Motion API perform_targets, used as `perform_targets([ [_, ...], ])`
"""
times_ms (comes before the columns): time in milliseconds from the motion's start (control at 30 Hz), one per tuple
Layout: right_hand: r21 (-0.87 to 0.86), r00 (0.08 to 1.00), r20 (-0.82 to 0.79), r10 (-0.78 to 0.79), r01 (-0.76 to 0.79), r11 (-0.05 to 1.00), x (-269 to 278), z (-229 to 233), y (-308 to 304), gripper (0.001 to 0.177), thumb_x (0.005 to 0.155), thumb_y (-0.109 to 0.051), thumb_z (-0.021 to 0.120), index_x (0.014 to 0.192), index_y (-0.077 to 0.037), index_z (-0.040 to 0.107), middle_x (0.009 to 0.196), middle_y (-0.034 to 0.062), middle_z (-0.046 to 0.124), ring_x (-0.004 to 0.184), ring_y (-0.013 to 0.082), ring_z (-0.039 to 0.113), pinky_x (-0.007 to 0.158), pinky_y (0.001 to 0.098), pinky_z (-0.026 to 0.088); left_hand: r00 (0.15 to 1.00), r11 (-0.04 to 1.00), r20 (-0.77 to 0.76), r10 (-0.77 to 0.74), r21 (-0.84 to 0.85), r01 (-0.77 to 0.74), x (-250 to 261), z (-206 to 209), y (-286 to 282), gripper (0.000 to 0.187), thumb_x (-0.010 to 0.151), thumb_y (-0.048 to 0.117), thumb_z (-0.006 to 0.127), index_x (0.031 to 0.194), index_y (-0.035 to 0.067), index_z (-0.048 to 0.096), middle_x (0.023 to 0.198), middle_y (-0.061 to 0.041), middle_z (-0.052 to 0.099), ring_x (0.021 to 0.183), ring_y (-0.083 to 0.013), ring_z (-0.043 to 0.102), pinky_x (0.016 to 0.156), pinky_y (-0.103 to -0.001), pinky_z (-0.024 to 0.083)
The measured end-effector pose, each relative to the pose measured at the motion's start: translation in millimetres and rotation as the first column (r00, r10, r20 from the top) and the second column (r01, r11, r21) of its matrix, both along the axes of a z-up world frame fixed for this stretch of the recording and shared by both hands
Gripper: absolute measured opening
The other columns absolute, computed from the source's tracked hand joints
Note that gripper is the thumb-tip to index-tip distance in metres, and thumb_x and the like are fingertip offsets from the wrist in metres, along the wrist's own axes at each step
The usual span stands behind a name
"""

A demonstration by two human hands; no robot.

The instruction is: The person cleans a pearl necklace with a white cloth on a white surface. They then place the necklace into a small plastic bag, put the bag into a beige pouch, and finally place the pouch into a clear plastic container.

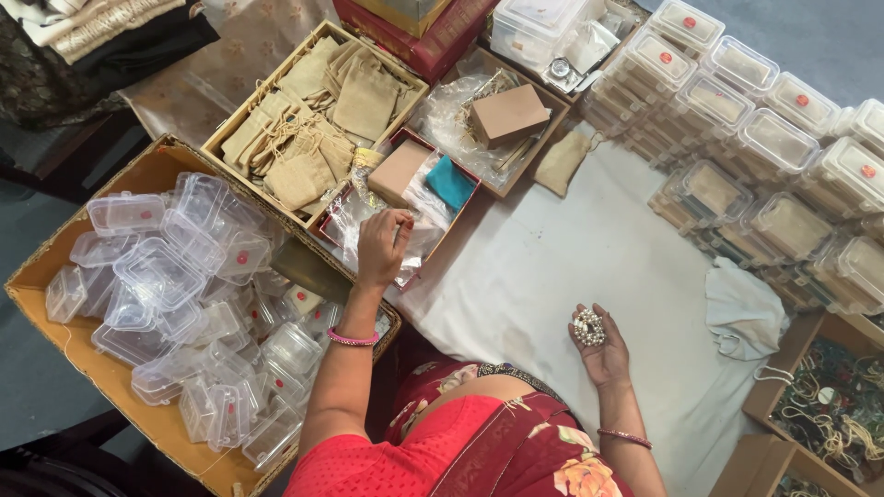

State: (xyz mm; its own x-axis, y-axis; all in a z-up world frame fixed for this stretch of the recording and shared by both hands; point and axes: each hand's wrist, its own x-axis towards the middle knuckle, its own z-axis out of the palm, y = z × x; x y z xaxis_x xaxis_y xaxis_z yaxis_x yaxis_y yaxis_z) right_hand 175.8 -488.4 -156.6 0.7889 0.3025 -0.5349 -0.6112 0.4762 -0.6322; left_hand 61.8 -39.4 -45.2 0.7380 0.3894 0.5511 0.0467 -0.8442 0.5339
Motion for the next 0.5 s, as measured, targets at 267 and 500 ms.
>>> perform_targets([
  [267, 0.009, 1.000, -0.016, -0.001, 0.002, 1.000, 4, -6, 1, 0.037, 0.106, -0.027, 0.053, 0.135, -0.004, 0.054, 0.137, 0.0219, 0.061, 0.119, 0.0311, 0.064, 0.101, 0.0475, 0.055, 0.995, 0.869, 0.003, 0.101, -0.488, -0.087, 25, 17, -41, 0.023, 0.110, 0.032, 0.047, 0.104, 0.011, 0.054, 0.077, -0.006, 0.065, 0.066, -0.0241, 0.066, 0.059, -0.037, 0.050],
  [500, 0.190, 0.966, -0.051, 0.253, -0.240, 0.952, 8, 9, 33, 0.038, 0.102, -0.024, 0.053, 0.134, -0.004, 0.056, 0.134, 0.0206, 0.065, 0.117, 0.0340, 0.067, 0.100, 0.0493, 0.054, 0.950, 0.852, -0.165, -0.264, -0.502, 0.150, 91, 16, -130, 0.040, 0.100, 0.026, 0.056, 0.135, 0.013, 0.041, 0.093, -0.020, 0.068, 0.088, -0.0392, 0.069, 0.074, -0.049, 0.052],
])
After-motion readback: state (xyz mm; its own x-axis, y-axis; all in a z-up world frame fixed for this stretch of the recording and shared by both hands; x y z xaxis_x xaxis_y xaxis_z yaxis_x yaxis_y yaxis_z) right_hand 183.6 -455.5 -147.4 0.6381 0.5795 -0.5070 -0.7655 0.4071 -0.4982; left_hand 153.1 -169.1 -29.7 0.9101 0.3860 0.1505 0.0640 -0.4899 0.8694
